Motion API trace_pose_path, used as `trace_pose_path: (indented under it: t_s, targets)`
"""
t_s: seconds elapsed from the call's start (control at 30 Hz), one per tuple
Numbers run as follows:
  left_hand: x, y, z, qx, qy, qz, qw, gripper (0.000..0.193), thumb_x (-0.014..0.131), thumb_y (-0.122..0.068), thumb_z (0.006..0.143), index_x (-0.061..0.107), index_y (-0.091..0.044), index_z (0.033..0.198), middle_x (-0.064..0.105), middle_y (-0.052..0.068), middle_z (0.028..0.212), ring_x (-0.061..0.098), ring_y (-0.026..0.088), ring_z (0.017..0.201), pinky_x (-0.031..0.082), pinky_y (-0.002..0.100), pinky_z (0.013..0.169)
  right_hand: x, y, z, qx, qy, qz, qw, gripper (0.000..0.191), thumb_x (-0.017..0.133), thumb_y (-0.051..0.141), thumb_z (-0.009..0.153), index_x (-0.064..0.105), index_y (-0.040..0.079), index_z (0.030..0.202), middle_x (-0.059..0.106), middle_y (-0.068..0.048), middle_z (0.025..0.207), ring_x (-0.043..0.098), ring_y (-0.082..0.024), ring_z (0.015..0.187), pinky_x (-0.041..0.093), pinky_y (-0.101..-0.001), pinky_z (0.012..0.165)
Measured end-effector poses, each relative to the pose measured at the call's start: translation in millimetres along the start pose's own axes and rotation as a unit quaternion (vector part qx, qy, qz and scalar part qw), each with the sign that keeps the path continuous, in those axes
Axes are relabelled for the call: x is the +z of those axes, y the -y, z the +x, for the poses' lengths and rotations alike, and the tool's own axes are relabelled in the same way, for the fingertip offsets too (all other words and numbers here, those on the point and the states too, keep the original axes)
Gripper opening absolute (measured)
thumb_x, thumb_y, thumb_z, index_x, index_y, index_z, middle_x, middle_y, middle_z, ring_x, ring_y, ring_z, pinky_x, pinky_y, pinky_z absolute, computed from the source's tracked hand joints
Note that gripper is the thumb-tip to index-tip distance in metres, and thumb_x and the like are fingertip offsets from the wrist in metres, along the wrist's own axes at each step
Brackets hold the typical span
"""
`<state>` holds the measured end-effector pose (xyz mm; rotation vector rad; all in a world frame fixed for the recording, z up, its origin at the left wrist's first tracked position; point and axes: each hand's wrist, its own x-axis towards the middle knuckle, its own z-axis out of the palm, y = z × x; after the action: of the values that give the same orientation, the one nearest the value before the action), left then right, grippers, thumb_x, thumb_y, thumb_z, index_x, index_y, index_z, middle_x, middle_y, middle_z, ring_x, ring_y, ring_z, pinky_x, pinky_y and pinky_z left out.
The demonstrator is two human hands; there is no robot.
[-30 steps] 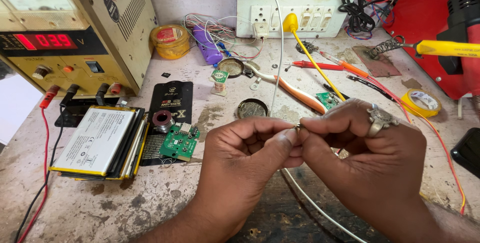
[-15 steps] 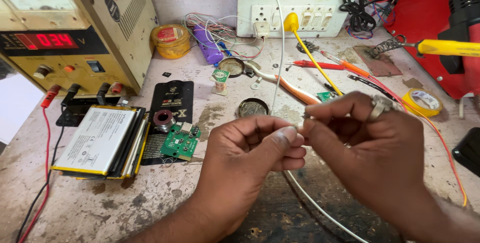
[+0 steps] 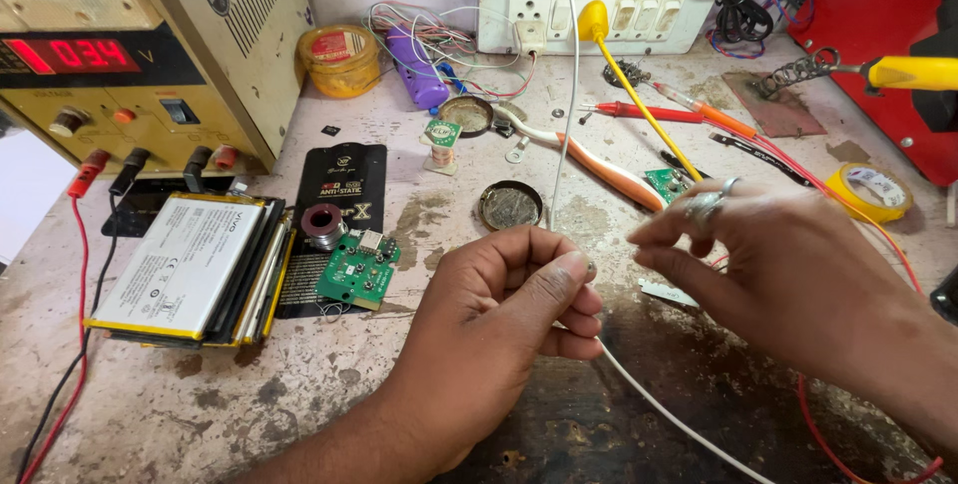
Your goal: The person solders a small green circuit board on a cluttered workbench, holding the board with one hand while applying a soldering iron to its contacts. They then twist and position a wire by hand and continue working on the board, with a phone battery pack and DC power supply on the bench.
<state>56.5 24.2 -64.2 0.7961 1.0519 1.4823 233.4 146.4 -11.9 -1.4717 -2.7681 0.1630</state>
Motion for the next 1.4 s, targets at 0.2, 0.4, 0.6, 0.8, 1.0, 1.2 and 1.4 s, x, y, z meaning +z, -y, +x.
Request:
trace_pose_path:
  t_s: [0.2,0.4,0.6,0.8,1.0,1.2,1.4]
  targets:
    - [1,2,-2,0.030,0.014,0.052,0.998,0.020,0.061,-0.017,0.100,0.069,0.001,0.101,0.071,0.006,0.083,0.068,0.010,0.072,0.063,0.028,0.067,28,-6,-15,-0.155,-0.070,0.329,0.929,0.025,0.084,0.025,0.086,0.083,0.018,0.110,0.083,0.005,0.088,0.075,-0.001,0.075,0.062,-0.0208,0.065]
    - [3,-3,-3,0.042,-0.009,0.098,0.994,0.018,0.058,-0.014,0.101,0.068,0.000,0.097,0.070,0.003,0.081,0.066,0.008,0.070,0.063,0.027,0.064,43,-6,-14,-0.233,-0.155,0.343,0.897,0.020,0.080,0.023,0.091,0.083,0.013,0.108,0.080,0.003,0.096,0.075,-0.001,0.082,0.061,-0.0201,0.072]
    - [-13,-32,-4,0.160,-0.087,0.225,0.957,0.021,0.055,-0.021,0.103,0.065,-0.004,0.094,0.070,0.003,0.078,0.065,0.008,0.067,0.056,0.028,0.055,26,2,4,-0.165,-0.092,0.217,0.958,0.017,0.078,0.027,0.084,0.083,0.019,0.099,0.083,0.003,0.086,0.071,-0.009,0.071,0.058,-0.0269,0.056]
    - [-26,-48,-4,0.176,-0.097,0.552,0.809,0.021,0.068,-0.027,0.091,0.069,-0.011,0.104,0.076,0.004,0.086,0.074,0.020,0.072,0.058,0.037,0.066,29,20,8,-0.145,-0.067,0.173,0.972,0.024,0.084,0.030,0.084,0.084,0.021,0.106,0.080,0.001,0.087,0.068,-0.017,0.064,0.057,-0.0337,0.058]
    - [-40,-45,0,0.140,-0.022,0.701,0.699,0.037,0.076,-0.038,0.090,0.068,-0.014,0.117,0.068,0.009,0.110,0.065,0.029,0.108,0.049,0.047,0.093,36,42,16,-0.275,-0.106,0.178,0.939,0.020,0.076,0.026,0.084,0.081,0.014,0.099,0.077,-0.009,0.085,0.073,-0.026,0.078,0.056,-0.0400,0.067]
    - [-42,-45,-2,0.117,-0.016,0.701,0.703,0.037,0.080,-0.031,0.078,0.068,-0.011,0.107,0.065,0.010,0.107,0.063,0.030,0.103,0.048,0.045,0.090,36,42,16,-0.164,-0.050,0.127,0.977,0.034,0.076,0.038,0.086,0.080,0.024,0.117,0.075,-0.012,0.076,0.071,-0.029,0.074,0.054,-0.0445,0.069]
    - [-41,-53,-4,0.129,0.003,0.679,0.723,0.035,0.083,-0.030,0.074,0.068,-0.010,0.099,0.067,0.010,0.103,0.064,0.030,0.101,0.050,0.044,0.089,31,19,18,-0.114,-0.007,0.049,0.992,0.029,0.075,0.039,0.088,0.082,0.027,0.113,0.077,-0.013,0.076,0.075,-0.027,0.075,0.058,-0.0403,0.077]
